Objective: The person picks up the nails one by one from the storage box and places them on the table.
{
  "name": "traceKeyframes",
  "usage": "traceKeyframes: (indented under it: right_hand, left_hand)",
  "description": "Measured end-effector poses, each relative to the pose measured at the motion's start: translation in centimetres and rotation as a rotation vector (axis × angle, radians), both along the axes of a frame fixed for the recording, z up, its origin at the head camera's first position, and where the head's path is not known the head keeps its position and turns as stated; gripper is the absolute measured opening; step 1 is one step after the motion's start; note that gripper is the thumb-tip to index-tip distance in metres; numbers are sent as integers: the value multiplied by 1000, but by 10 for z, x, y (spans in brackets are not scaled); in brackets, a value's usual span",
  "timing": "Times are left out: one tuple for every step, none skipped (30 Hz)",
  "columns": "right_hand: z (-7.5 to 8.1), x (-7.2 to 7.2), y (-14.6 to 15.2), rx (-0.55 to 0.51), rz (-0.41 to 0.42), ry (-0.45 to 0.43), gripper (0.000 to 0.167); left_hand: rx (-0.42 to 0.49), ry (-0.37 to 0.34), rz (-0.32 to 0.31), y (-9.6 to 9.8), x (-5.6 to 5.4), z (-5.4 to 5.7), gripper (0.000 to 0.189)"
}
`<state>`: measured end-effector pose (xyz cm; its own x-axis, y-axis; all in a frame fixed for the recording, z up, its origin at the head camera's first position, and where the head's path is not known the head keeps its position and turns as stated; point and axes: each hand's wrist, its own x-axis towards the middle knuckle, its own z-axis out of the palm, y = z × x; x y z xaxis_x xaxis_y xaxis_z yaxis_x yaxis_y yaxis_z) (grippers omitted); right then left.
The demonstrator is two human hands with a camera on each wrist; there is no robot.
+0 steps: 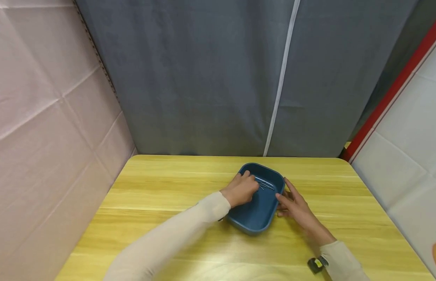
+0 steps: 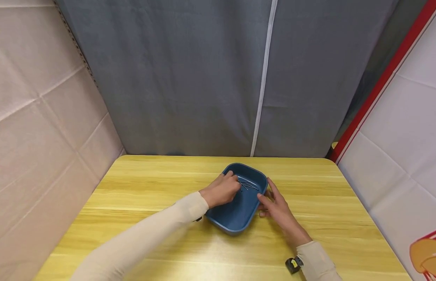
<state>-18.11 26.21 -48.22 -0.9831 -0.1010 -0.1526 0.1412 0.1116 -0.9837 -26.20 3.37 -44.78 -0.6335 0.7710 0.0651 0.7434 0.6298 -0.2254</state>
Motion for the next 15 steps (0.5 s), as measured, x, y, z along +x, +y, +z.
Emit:
traceKeyframes:
  right_hand:
    - [0, 0, 0, -1, 0, 1, 85]
    - [0, 0, 0, -3, 0, 1, 85]
    - [0, 0, 0, -4, 0, 1, 85]
    - [0, 1, 0, -4, 0, 1, 85]
    - [0, 1, 0, -4, -1, 1, 85]
    - [0, 1, 0, -3, 0, 0, 85]
    - [0, 1, 0, -1, -1, 0, 85]
    - [0, 1, 0, 1, -1, -1, 85]
    - [0, 2, 0, 2, -2, -2, 85]
    - [0, 2, 0, 3, -4, -2, 85]
    - [0, 2, -1, 3, -5, -2, 85]
    - [0, 2, -1, 3, -7, -3, 85]
    - [-1, 2, -1, 1, -9, -5, 84]
    - [-1, 2, -1, -2, -11, -7, 84]
    - [-1, 2, -1, -3, -10, -8, 84]
  left_hand:
    - [-5, -1, 1, 1, -1, -1, 13]
    - [-9, -6, 3, 1, -2, -2, 12]
    - [-11, -11, 6, 2, -3, -2, 12]
    - [-14, -14, 8, 3, -3, -3, 12]
    - [-16, -16, 11, 3, -4, -5, 12]
    - [-20, -17, 12, 4, -5, -5, 13]
    - [-23, -17, 14, 4, -5, -6, 13]
    - [-27, -14, 15, 5, -6, -7, 13]
    - [-32, -10, 18, 5, -6, -8, 13]
    - [-38, -5, 19, 5, -7, -8, 13]
    - [-47, -1, 20, 6, -7, -9, 14]
    - [-57, 3, 20, 6, -7, -10, 14]
    - [-67, 8, 20, 7, -8, -10, 15]
    - [-78, 14, 22, 7, -8, -11, 15]
    - [-89, 21, 21, 8, -9, -12, 15]
